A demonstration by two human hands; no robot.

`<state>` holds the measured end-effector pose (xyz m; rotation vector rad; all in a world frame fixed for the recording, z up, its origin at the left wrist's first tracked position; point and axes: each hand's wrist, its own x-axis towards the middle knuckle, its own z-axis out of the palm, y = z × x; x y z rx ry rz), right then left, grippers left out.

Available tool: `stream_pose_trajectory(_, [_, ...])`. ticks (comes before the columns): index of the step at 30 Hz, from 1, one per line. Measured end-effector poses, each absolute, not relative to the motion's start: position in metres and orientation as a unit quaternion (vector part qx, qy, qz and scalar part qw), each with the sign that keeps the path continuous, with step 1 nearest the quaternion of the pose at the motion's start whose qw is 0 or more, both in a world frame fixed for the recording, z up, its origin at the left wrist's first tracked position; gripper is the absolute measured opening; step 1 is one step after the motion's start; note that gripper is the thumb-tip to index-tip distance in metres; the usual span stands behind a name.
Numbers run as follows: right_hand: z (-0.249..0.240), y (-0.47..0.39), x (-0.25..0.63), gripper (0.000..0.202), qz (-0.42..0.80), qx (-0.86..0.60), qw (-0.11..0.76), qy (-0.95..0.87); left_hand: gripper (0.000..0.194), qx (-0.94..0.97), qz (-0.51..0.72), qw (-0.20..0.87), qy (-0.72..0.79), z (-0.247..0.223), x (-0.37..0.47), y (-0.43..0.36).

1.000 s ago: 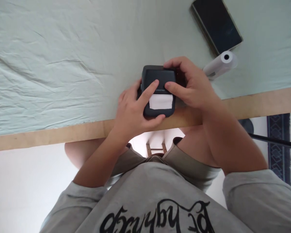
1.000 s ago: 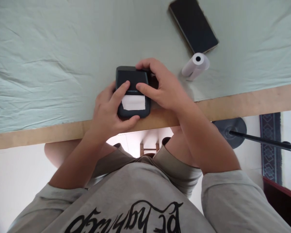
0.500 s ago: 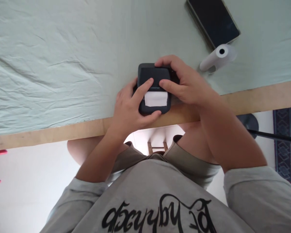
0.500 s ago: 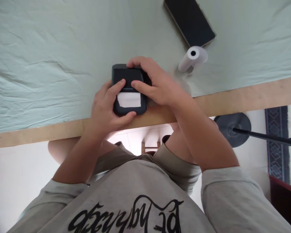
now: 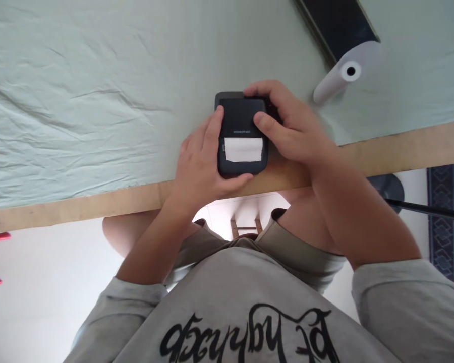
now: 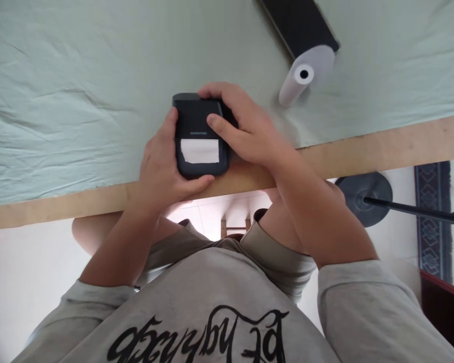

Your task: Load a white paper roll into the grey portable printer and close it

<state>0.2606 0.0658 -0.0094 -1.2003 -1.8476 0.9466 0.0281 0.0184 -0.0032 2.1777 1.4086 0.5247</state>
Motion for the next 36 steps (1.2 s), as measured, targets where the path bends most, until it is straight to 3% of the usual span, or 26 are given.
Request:
stream_pose_trajectory(3, [-0.010,0.065,0.261,0.039,0.356,-0.471,0.367,-0.719,0.124,0.792,0.200,0.260,0.514,-0.006,0.026,0.017])
stream_pose_trajectory(8, [-0.012,0.066,0.261,0.048,0.351,-0.462,0.369,-0.726,0.109,0.783,0.208,0.276,0.518,-0.008,0.020,0.016])
stream_pose_trajectory(27, [-0.002,0.056,0.256,0.045,0.359,-0.504,0.340,-0.708,0.101,0.789,0.206,0.255,0.520,-0.004,0.015,0.020])
stream_pose_trajectory(32, [-0.005,0.060,0.256,0.057,0.351,-0.483,0.340,-0.726,0.098,0.791,0.210,0.238,0.524,-0.003,0.018,0.021])
stream_pose_trajectory(36, [-0.008,0.062,0.257,0.078,0.325,-0.467,0.314,-0.760,0.111,0.795,0.213,0.234,0.517,0.002,0.021,0.019])
